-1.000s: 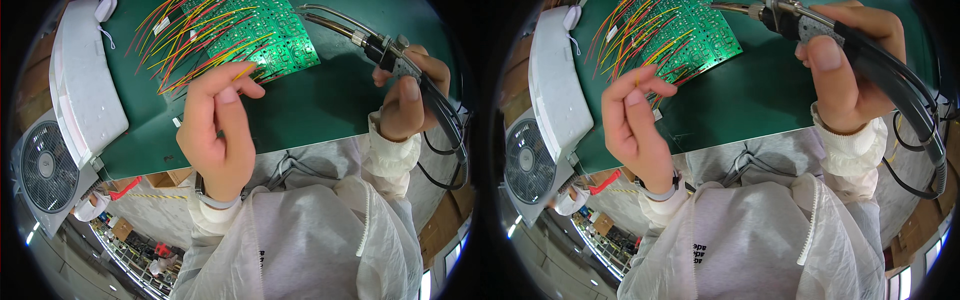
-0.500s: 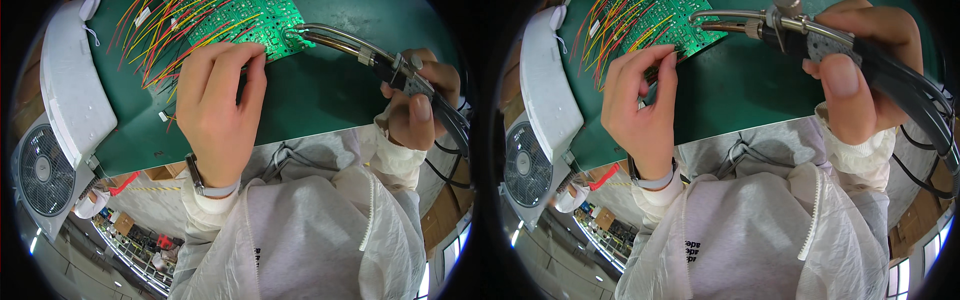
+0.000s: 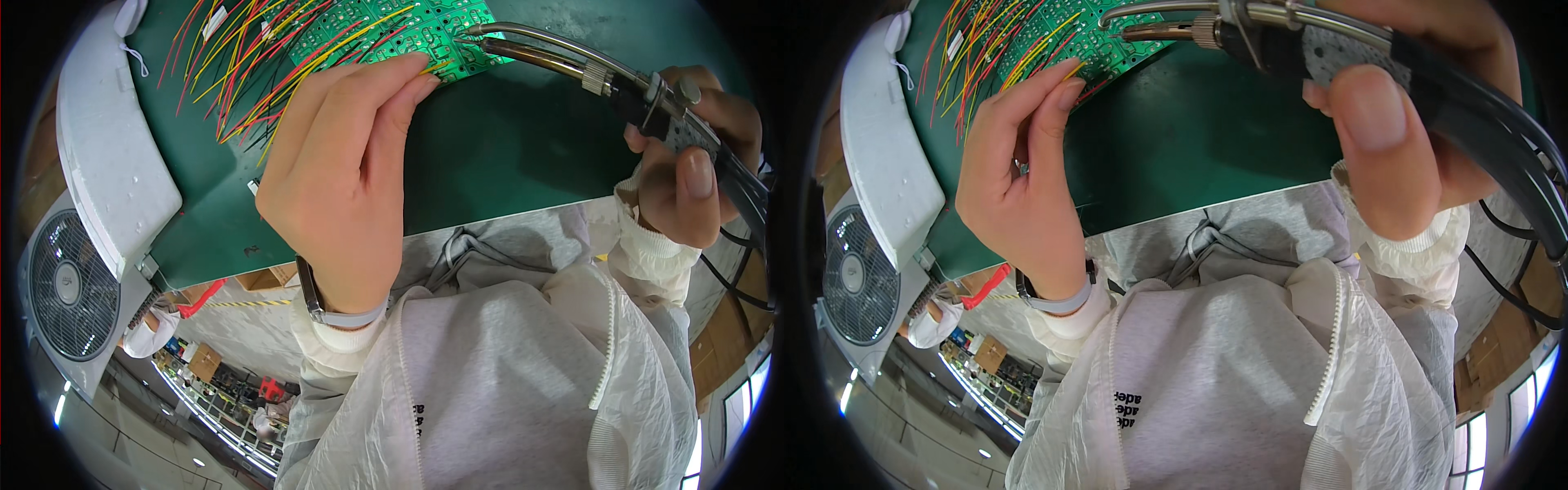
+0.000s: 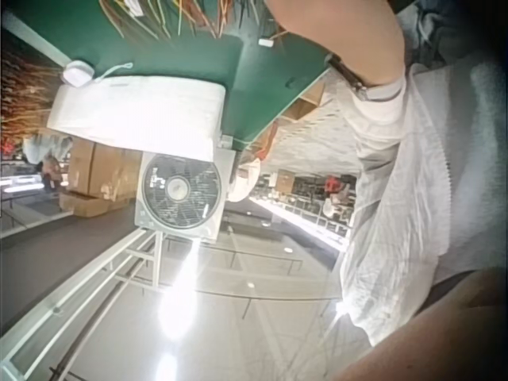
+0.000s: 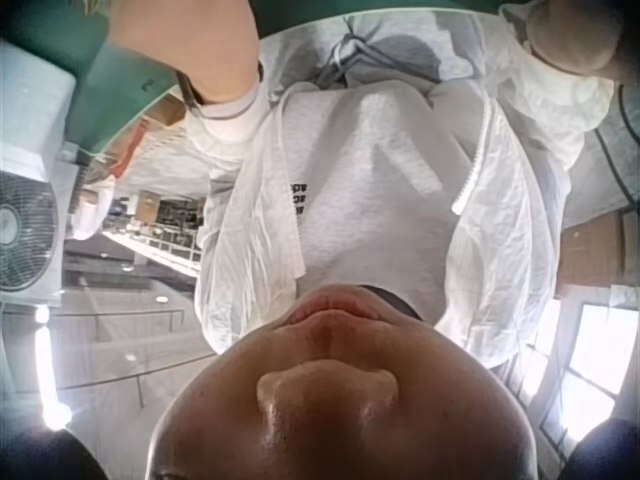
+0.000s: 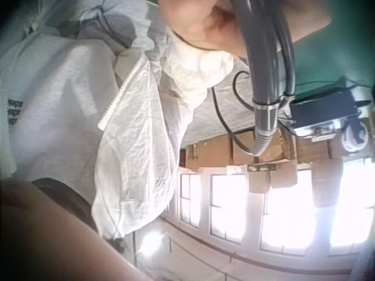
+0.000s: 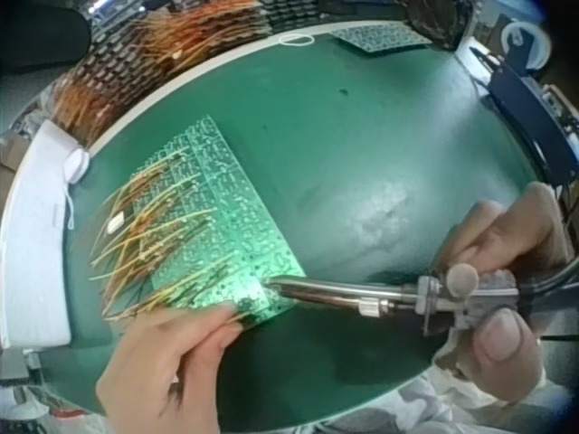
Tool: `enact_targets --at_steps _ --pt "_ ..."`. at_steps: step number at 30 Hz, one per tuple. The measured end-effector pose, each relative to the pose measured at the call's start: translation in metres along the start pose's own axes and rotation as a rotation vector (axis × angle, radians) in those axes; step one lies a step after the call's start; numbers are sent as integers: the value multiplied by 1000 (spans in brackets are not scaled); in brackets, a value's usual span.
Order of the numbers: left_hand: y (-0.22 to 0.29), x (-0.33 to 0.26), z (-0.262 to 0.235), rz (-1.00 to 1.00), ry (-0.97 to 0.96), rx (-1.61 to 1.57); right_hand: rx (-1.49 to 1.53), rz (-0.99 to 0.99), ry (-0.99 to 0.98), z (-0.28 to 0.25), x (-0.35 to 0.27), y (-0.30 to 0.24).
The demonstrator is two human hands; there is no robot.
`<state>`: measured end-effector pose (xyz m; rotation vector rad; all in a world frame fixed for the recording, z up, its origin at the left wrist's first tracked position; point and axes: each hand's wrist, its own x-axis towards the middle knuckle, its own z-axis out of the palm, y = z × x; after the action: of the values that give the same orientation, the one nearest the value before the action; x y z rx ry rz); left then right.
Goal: The person solders colored wires onto a large green printed circuit board with a soldering iron and solder wire, connecting the wires to a connector on the board.
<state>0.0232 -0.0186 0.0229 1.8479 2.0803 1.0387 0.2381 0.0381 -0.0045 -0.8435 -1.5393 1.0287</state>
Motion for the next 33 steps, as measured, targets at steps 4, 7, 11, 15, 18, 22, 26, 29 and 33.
enact_targets --at_steps 4,7,11,15,18,22,26,29,33 --pt "-4 1 -1 37 -37 6 97 -126 -134 -6 4 8" --pt "-5 0 5 43 -20 -132 60 -70 -80 -3 2 6" --pt "-4 -3 8 -81 119 -354 79 -63 -72 -5 1 6" --pt "-6 -4 11 -157 97 -710 75 -54 -20 -6 -1 9" --pt "-5 1 7 17 58 -97 57 -110 -85 -10 2 11" --pt "-7 0 10 55 66 -79 8 -76 -61 -6 0 6" --pt "-8 0 9 53 20 -90 -71 -69 -4 -5 -2 4" --pt "-6 1 6 12 -29 -97 -105 -93 -8 -6 -1 6" --pt "-5 5 2 -34 -104 -97 -123 -88 0 -7 -3 7"
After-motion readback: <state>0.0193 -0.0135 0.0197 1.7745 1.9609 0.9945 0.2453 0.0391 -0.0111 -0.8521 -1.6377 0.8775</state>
